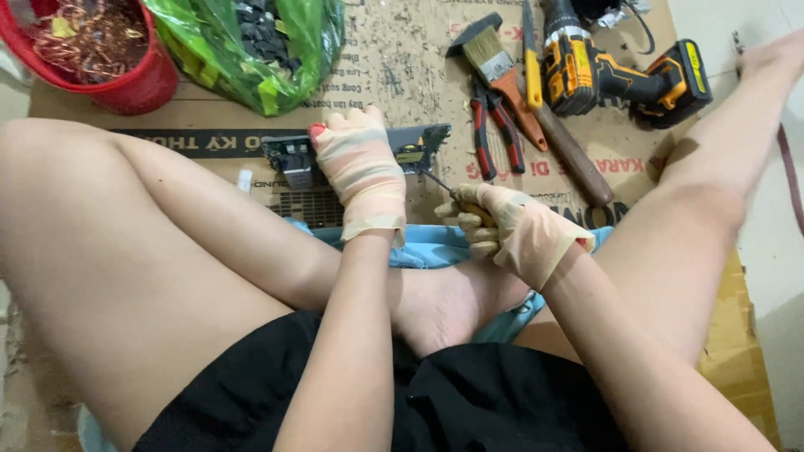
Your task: The person sits on the floor and uses a brush to clean a small electronic circuit board. They wipe the board with a cloth and use a hammer to tap it, then continue brushing and wiping the components.
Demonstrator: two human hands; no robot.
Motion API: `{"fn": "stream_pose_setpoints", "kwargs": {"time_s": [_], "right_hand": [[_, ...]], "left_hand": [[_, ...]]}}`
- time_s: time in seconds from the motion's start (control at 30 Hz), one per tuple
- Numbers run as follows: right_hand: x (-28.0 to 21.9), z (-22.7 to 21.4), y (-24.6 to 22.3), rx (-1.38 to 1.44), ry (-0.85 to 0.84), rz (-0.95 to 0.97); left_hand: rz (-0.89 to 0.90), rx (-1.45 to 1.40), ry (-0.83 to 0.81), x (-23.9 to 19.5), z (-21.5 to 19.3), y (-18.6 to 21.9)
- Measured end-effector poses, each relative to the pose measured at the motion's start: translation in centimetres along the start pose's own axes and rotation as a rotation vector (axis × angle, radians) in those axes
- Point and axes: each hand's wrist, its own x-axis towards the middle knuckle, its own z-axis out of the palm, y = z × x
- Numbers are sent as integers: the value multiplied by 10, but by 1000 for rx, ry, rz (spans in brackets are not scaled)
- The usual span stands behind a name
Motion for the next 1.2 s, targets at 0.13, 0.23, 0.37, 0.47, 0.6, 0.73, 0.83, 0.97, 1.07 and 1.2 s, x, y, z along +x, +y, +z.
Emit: {"fn": "stream_pose_setpoints", "kwargs": {"time_s": [0.13, 0.23, 0.37, 0.47, 0.6, 0.73, 0.83, 0.97, 1.07, 1.2], "right_hand": [[-6, 4, 1, 51, 4, 6], [-11, 3, 0, 54, 10, -6], [-8, 5, -1, -16, 13, 22], [34, -27, 14, 147, -169, 52], [37, -25, 14, 141, -201, 60], [42, -25, 17, 75, -117, 74], [40, -23, 17, 115, -55, 52], [13, 3, 7, -21, 16, 35], [-5, 5, 0, 37, 22, 61], [1, -6, 3, 91, -15, 27]], "left_hand": [[24, 54, 12, 0, -2, -2], [50, 69, 10, -1, 0, 0], [60, 101, 10, -6, 3, -4], [63, 114, 37, -15, -4, -11], [221, 2, 25, -2, -15, -29], [338, 5, -435, 32, -26, -35], [306, -32, -549, 40, -29, -32], [236, -21, -533, 25, 21, -29], [249, 21, -407, 15, 2, -28], [325, 55, -390, 16, -22, -26]]}}
